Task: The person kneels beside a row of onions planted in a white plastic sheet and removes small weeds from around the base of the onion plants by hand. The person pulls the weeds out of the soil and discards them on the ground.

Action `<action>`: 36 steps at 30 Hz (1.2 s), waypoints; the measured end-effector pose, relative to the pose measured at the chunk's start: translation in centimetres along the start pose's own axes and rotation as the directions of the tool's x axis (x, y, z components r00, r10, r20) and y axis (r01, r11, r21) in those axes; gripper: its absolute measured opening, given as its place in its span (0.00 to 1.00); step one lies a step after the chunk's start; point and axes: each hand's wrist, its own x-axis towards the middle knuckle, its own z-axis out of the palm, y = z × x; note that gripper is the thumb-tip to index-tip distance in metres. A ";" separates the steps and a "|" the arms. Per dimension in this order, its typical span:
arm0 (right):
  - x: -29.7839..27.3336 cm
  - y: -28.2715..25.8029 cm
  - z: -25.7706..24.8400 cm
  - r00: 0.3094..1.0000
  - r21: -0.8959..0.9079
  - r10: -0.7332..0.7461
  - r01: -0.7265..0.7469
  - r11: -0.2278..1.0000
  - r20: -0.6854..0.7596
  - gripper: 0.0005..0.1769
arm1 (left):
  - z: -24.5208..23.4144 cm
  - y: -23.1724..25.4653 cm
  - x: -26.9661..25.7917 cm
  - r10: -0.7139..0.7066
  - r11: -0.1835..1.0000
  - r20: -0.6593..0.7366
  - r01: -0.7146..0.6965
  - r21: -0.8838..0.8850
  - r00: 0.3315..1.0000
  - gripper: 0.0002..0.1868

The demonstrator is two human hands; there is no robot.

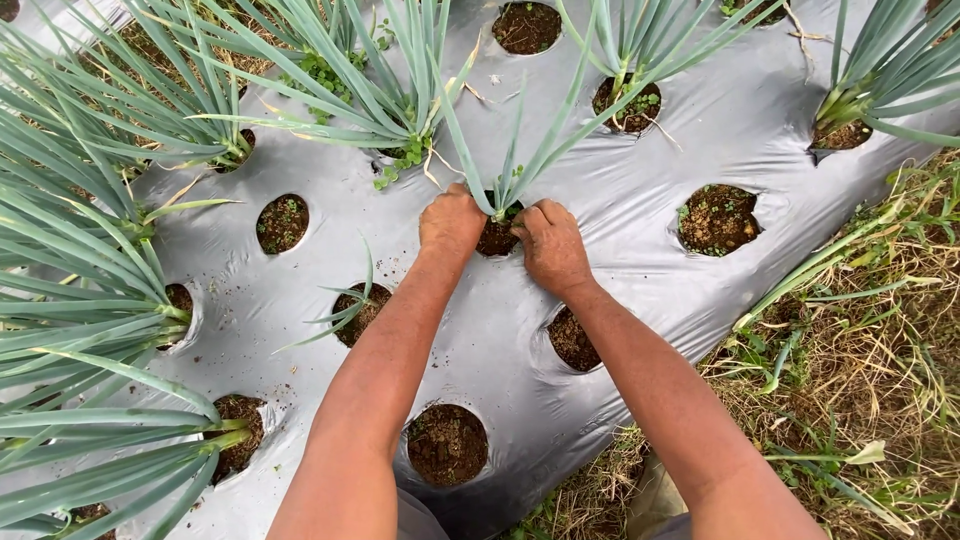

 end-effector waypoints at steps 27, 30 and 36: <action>3.6 -2.0 -3.6 0.930 -0.036 0.298 -0.297 0.954 0.215 0.05 | -11.1 0.2 -5.4 -0.081 0.940 0.082 0.104 -0.325 0.993 0.13; 5.6 -2.2 -3.7 0.945 -0.209 0.180 -0.124 0.970 0.273 0.16 | -10.6 0.2 -4.8 -0.085 0.950 0.065 0.101 -0.297 0.994 0.13; 6.0 -0.6 -1.2 0.956 -0.489 0.081 0.070 0.870 0.281 0.12 | -8.9 0.4 -4.7 -0.042 0.971 0.004 0.041 -0.237 0.999 0.07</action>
